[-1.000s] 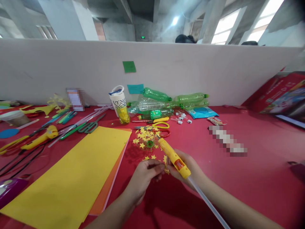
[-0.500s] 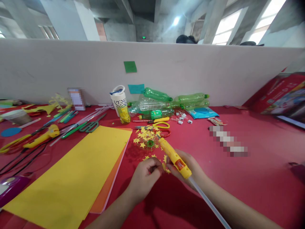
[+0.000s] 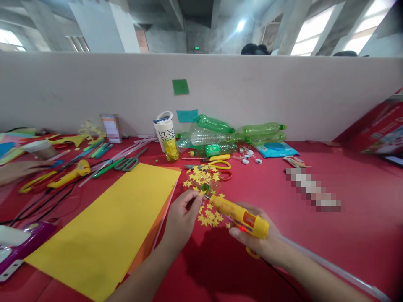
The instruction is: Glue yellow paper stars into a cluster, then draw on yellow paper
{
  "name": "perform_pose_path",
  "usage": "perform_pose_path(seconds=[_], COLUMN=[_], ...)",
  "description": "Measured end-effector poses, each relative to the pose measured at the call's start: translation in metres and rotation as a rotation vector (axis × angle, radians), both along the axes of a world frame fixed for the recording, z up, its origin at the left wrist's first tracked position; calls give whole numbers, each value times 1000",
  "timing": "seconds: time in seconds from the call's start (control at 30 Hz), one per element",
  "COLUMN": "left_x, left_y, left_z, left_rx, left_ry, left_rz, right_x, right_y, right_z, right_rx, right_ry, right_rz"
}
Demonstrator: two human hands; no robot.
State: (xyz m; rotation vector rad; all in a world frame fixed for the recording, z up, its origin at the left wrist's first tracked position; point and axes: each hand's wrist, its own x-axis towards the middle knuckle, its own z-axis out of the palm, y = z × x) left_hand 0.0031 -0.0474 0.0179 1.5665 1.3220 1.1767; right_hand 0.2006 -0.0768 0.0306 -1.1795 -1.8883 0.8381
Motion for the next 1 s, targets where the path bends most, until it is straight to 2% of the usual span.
perform_pose_path(seconds=[0.33,0.5,1.0], left_x=[1,1,1], left_y=[0,1,0], left_z=[-3,-3,-3], left_rx=[92,101,113], left_ry=[53,62,56], left_rz=[-20,-14,-11], right_x=[1,1,0], right_y=[-1,-1,2], right_z=[-9,-10,-9], right_rx=[-99,-51,82], right_ry=[-4,-17,-19], right_rz=[-33,16,24])
